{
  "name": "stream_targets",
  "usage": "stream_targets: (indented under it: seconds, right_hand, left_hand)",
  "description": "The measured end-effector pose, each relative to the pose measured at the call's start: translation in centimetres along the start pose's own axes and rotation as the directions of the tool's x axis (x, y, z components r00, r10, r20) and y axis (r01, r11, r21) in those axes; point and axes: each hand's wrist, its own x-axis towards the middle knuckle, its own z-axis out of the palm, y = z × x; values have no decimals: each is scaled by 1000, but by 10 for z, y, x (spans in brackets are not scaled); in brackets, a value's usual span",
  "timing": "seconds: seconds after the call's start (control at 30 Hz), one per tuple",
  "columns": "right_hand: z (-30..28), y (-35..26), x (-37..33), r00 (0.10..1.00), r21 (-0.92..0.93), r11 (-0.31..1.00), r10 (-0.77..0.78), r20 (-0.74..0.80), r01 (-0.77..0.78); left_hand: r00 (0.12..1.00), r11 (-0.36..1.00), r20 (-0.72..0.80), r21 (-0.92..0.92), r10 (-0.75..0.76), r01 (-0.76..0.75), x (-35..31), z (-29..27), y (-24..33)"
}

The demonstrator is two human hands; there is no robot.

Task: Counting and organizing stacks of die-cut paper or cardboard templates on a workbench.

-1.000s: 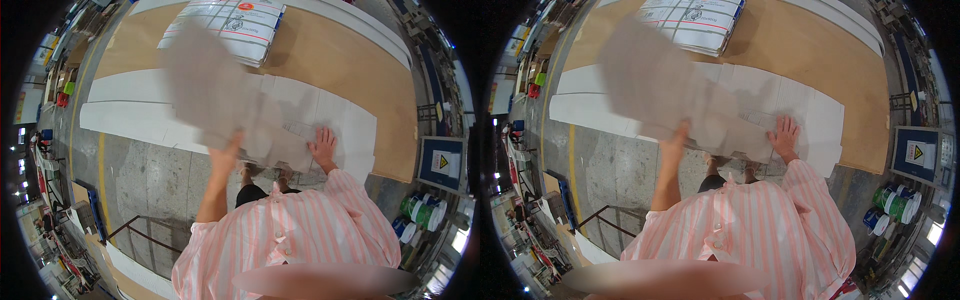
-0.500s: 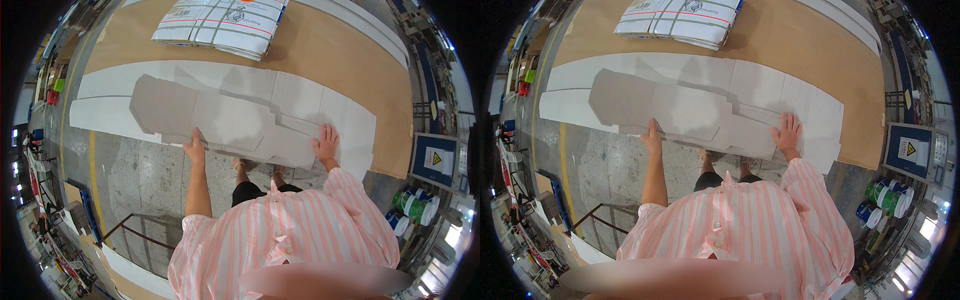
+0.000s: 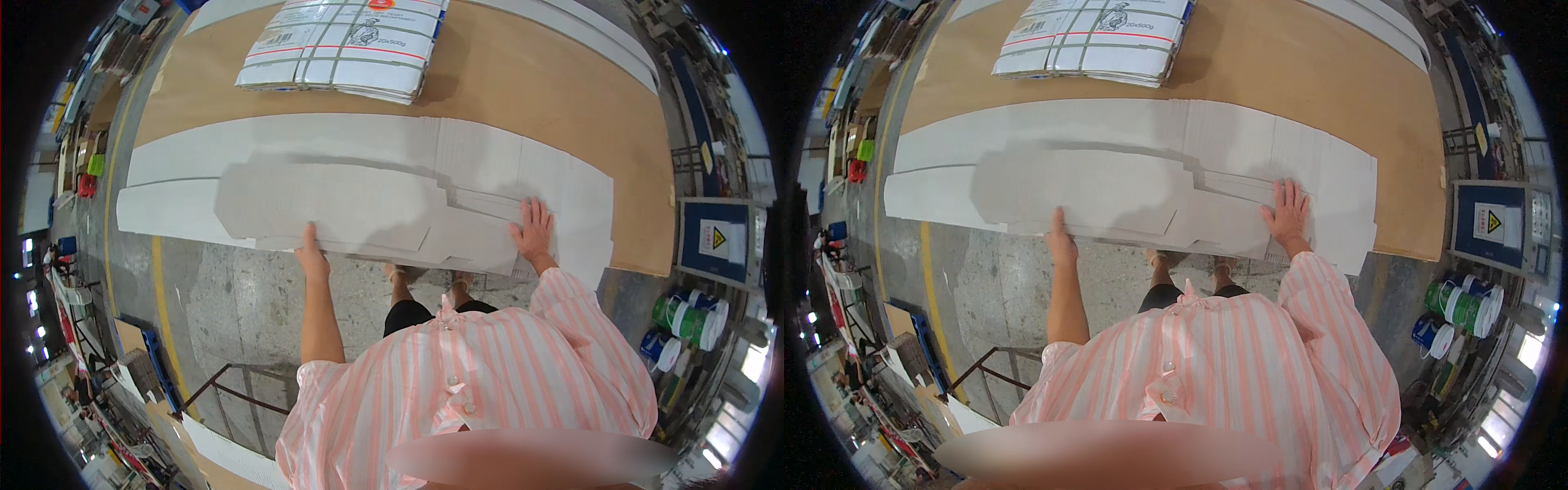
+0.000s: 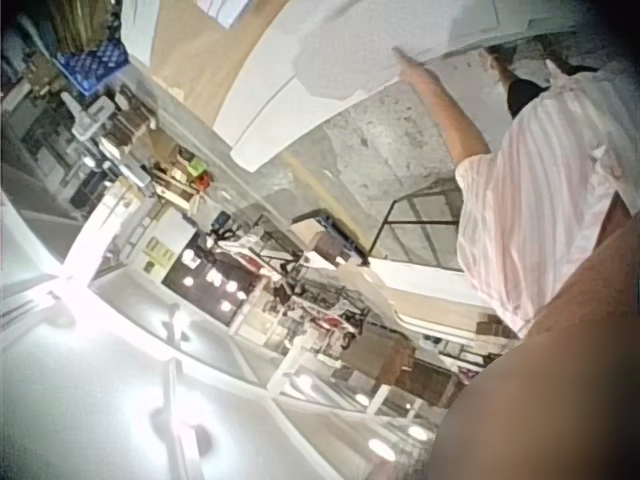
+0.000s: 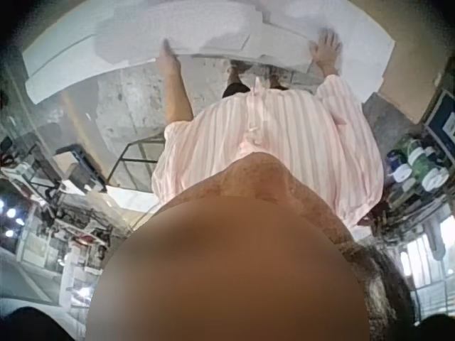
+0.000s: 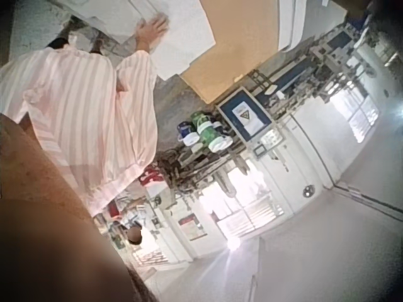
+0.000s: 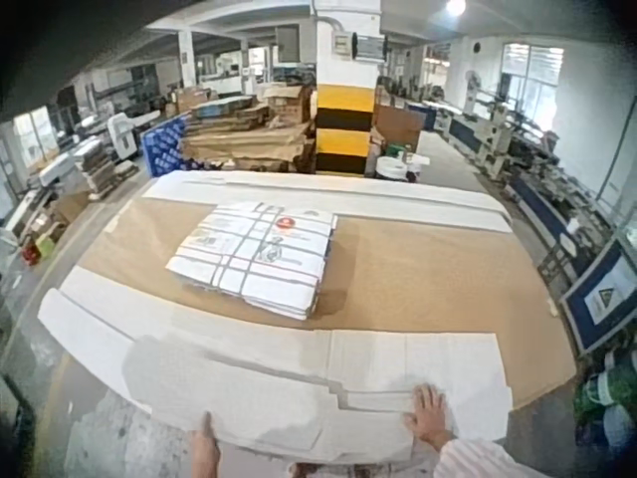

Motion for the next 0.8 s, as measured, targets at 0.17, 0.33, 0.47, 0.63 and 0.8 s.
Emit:
stream_targets:
  seconds: [0.17,0.33,0.47,0.63,0.8]
  right_hand:
    - [-9,-2,8,1000,-25,999,-24,-13,24]
    - [-12,-22,94,994,83,997,18,-105,-10]
    - [-4,-43,203,979,6,996,-89,-183,92]
    - [-6,-31,265,932,39,986,-168,321,164]
    - [-42,-25,243,980,281,940,-199,-14,195]
  left_hand:
    - [988,987,-17,-47,-155,154,-4,3,19]
    - [997,993,29,102,-68,64,10,-23,-14]
    - [993,991,-42,-68,-114,111,4,-9,-2]
    - [997,978,-81,208,-5,22,-11,8,10]
    - [996,977,-83,211,-26,43,-5,0,4]
